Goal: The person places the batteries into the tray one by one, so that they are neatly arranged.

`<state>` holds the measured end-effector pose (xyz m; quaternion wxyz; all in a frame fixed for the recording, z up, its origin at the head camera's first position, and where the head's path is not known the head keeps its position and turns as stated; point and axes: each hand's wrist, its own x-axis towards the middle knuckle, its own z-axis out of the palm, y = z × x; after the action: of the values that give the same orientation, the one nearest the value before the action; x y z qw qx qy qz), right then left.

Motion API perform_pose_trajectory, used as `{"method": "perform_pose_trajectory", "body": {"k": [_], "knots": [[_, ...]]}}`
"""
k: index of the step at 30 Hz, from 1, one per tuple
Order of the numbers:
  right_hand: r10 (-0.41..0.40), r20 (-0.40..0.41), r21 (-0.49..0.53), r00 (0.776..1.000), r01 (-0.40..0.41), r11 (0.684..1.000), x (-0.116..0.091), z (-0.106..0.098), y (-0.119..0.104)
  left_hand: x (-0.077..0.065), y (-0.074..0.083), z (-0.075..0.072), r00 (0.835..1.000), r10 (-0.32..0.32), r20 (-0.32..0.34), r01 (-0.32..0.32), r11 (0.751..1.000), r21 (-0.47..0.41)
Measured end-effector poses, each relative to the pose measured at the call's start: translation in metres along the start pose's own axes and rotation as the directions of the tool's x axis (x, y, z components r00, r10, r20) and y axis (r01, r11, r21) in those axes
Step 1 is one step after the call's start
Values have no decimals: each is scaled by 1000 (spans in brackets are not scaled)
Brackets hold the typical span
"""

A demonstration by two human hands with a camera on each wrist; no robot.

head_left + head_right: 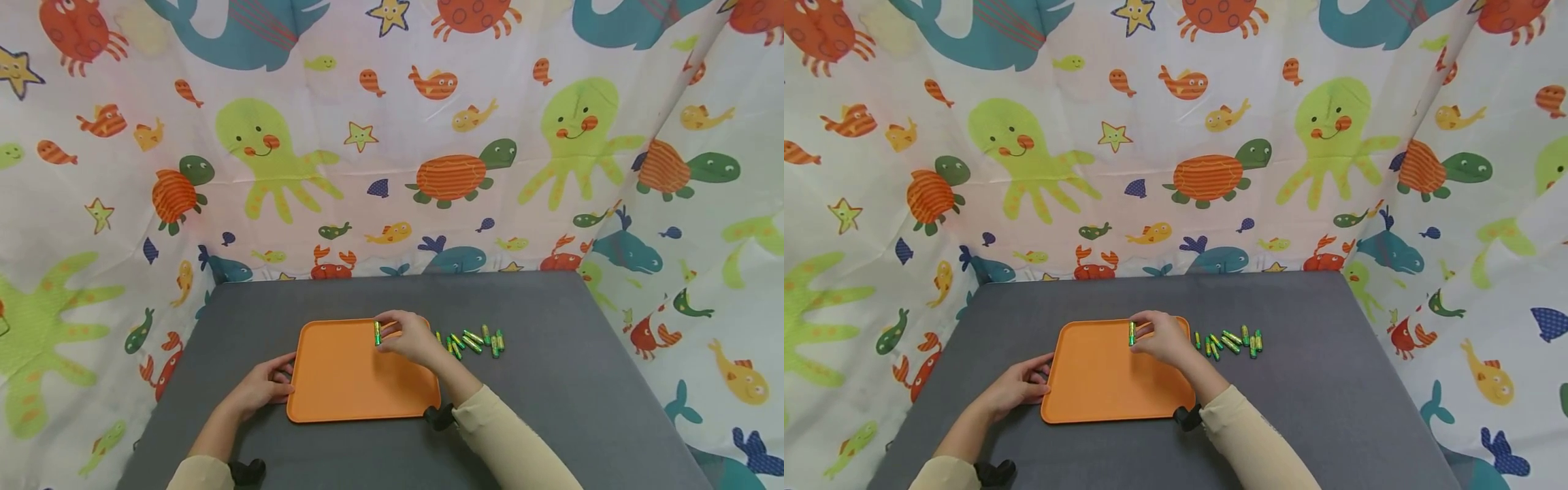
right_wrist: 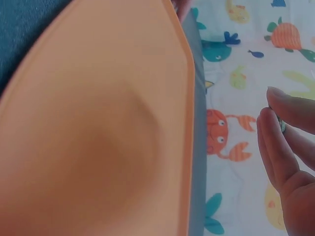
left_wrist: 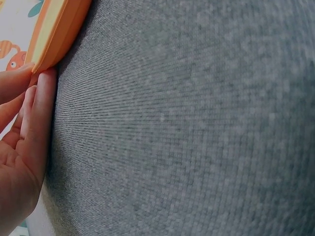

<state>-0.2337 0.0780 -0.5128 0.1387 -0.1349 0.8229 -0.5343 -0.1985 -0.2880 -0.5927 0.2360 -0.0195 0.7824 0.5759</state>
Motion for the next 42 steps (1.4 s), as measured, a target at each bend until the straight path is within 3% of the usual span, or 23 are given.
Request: {"method": "perform_pose_trajectory", "body": {"k": [15, 27, 35, 42], "knots": [[7, -13, 63, 1000, -6, 998, 19, 40, -2, 0, 0, 1, 1000, 7, -1, -7, 1000, 6], [56, -22, 38, 998, -55, 998, 39, 71, 8, -1, 2, 3, 1000, 10, -10, -10, 1000, 10], [46, -20, -43, 999, -47, 998, 52, 92, 20, -1, -2, 0, 999, -7, -35, 7, 1000, 15], [73, -19, -106, 997, -74, 992, 56, 102, 28, 1, -3, 0, 1000, 26, -4, -26, 1000, 5]]}}
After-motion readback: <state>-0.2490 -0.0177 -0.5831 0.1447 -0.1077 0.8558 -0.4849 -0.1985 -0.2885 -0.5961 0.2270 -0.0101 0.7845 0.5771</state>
